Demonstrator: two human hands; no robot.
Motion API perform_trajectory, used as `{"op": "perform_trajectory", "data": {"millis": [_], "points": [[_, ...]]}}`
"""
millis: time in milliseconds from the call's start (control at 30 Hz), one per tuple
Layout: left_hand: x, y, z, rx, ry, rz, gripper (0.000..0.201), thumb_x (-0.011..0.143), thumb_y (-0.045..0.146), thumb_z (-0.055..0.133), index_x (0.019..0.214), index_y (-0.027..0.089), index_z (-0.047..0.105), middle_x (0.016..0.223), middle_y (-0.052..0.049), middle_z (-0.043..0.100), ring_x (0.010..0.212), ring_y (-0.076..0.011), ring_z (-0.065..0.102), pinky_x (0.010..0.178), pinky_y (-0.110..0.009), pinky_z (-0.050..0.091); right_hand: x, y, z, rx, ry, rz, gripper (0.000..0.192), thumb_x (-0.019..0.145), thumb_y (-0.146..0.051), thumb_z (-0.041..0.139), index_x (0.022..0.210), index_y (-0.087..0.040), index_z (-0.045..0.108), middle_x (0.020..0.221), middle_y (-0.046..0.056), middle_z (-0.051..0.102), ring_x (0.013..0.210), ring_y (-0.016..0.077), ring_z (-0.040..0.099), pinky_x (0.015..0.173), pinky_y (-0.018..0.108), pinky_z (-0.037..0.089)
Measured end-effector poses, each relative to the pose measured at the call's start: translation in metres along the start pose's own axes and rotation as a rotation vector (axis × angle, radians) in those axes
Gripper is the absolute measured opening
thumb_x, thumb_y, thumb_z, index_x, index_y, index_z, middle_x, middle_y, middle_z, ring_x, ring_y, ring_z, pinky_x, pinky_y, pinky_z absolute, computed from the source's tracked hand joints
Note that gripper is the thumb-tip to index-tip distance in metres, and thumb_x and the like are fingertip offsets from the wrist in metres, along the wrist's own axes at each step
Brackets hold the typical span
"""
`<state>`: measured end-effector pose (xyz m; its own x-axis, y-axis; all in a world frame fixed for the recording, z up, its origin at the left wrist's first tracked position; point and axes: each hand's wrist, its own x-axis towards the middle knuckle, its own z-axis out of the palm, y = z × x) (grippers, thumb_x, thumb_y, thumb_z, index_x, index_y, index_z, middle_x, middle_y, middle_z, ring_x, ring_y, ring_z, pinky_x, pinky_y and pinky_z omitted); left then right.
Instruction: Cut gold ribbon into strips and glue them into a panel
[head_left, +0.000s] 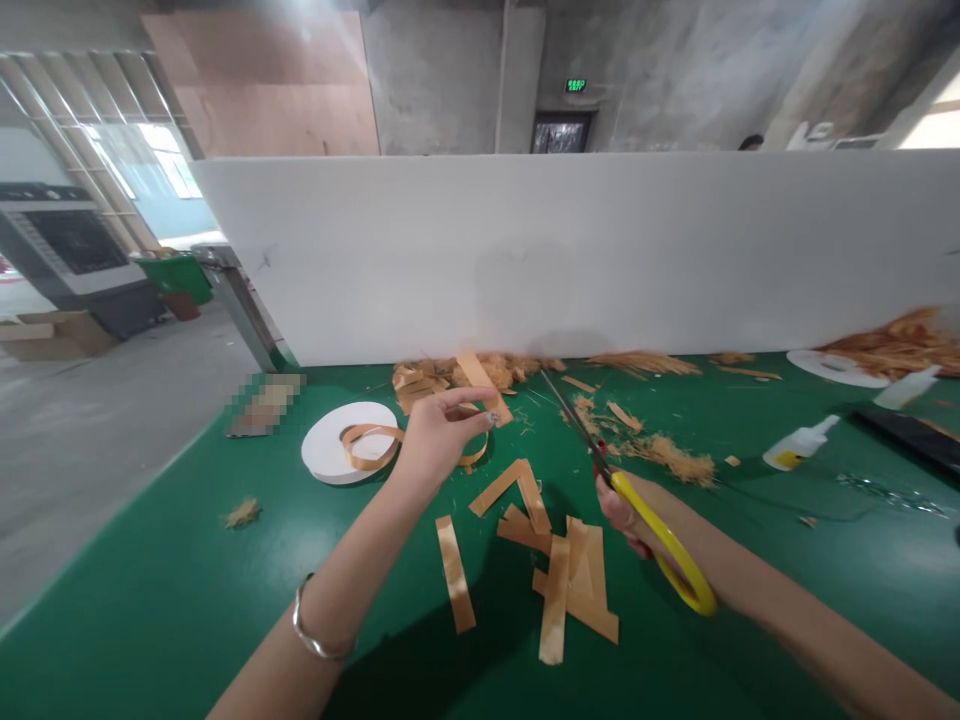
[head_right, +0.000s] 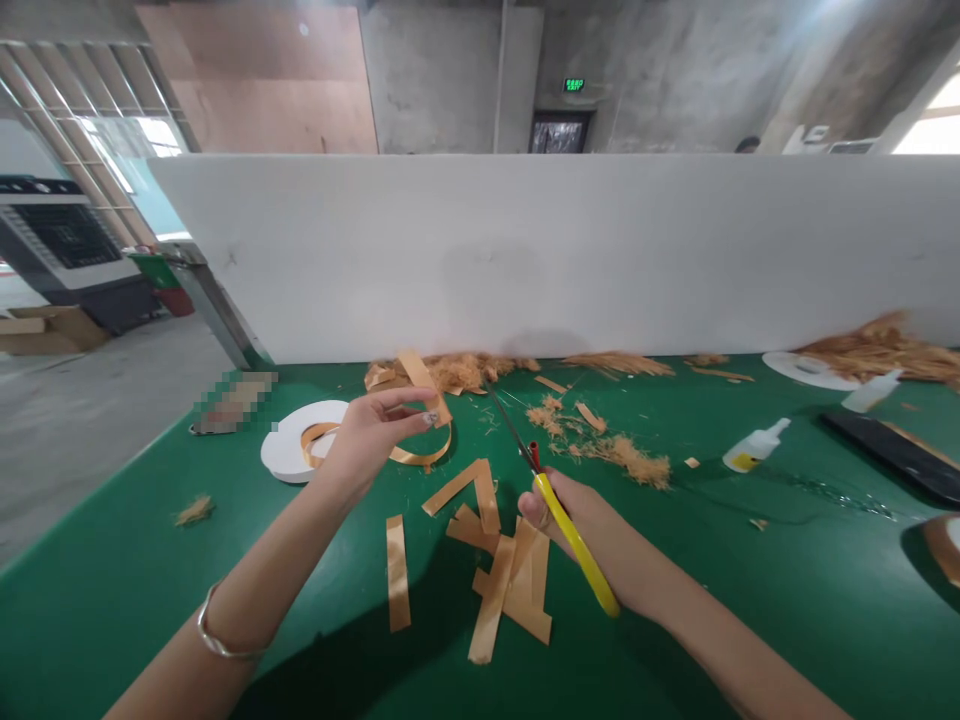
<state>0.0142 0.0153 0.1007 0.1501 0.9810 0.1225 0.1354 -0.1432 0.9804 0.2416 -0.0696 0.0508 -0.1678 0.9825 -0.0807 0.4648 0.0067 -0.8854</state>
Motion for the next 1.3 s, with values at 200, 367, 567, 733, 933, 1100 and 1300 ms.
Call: {"op": "perform_trajectory", "data": {"millis": [200, 367, 567, 733, 933, 1100, 1300], "points": [[-0.001, -0.003, 0.002, -0.039, -0.005, 0.007, 0.028, 0.064, 0.022, 0.071, 0.092, 0.019, 0.071, 0.073, -0.004, 0.067, 0.072, -0.0163, 0.06, 0.062, -0.026, 0.043, -0.006, -0.018, 0.013, -0.213, -0.142, 0.045, 0.059, 0.077, -0.076, 0.029, 0.056, -0.021, 0.034, 0.048, -0.003, 0.039, 0.041, 0.0087, 0.034, 0.041, 0.024, 0.026], [-0.002, -0.005, 0.004, -0.026, -0.024, -0.013, 0.03, 0.064, 0.027, 0.073, 0.093, 0.02, 0.071, 0.071, -0.004, 0.067, 0.071, -0.0171, 0.061, 0.058, -0.026, 0.042, -0.005, -0.03, 0.02, -0.2, -0.101, 0.032, 0.06, 0.08, -0.074, 0.025, 0.054, -0.021, 0.033, 0.045, -0.003, 0.039, 0.041, 0.0091, 0.036, 0.044, 0.024, 0.031], [-0.004, -0.005, 0.007, -0.045, -0.03, -0.027, 0.032, 0.064, 0.027, 0.073, 0.095, 0.02, 0.07, 0.071, -0.004, 0.066, 0.069, -0.0164, 0.06, 0.055, -0.025, 0.041, -0.006, -0.034, 0.024, -0.13, -0.075, 0.038, 0.058, 0.082, -0.071, 0.028, 0.054, -0.021, 0.031, 0.044, -0.003, 0.039, 0.041, 0.0092, 0.035, 0.047, 0.025, 0.031], [-0.006, -0.003, 0.01, -0.08, -0.042, -0.055, 0.036, 0.064, 0.024, 0.072, 0.099, 0.02, 0.068, 0.069, -0.003, 0.065, 0.067, -0.0154, 0.06, 0.055, -0.025, 0.041, -0.006, -0.035, 0.025, -0.076, -0.084, 0.07, 0.059, 0.079, -0.075, 0.026, 0.057, -0.021, 0.031, 0.045, -0.003, 0.038, 0.039, 0.0086, 0.033, 0.042, 0.024, 0.027], [-0.007, -0.002, 0.012, -0.093, -0.061, -0.055, 0.04, 0.062, 0.023, 0.072, 0.102, 0.019, 0.066, 0.066, -0.001, 0.062, 0.065, -0.0137, 0.058, 0.061, -0.027, 0.043, -0.004, -0.037, 0.025, -0.105, -0.082, 0.059, 0.056, 0.082, -0.071, 0.028, 0.057, -0.021, 0.031, 0.047, -0.004, 0.036, 0.04, 0.008, 0.033, 0.042, 0.023, 0.027], [-0.008, -0.003, 0.014, -0.111, -0.043, -0.069, 0.04, 0.063, 0.021, 0.071, 0.103, 0.018, 0.066, 0.065, 0.0, 0.062, 0.063, -0.0128, 0.057, 0.059, -0.025, 0.042, -0.004, -0.032, 0.024, -0.101, -0.099, 0.074, 0.055, 0.083, -0.07, 0.029, 0.059, -0.02, 0.033, 0.048, -0.005, 0.035, 0.04, 0.0075, 0.033, 0.041, 0.022, 0.027], [-0.008, -0.003, 0.016, -0.124, 0.005, -0.065, 0.039, 0.062, 0.019, 0.071, 0.101, 0.018, 0.066, 0.069, -0.001, 0.063, 0.063, -0.012, 0.056, 0.058, -0.024, 0.042, -0.003, -0.034, 0.024, -0.102, -0.128, 0.092, 0.053, 0.083, -0.068, 0.032, 0.059, -0.021, 0.033, 0.047, -0.005, 0.036, 0.038, 0.0077, 0.034, 0.04, 0.022, 0.028]]}}
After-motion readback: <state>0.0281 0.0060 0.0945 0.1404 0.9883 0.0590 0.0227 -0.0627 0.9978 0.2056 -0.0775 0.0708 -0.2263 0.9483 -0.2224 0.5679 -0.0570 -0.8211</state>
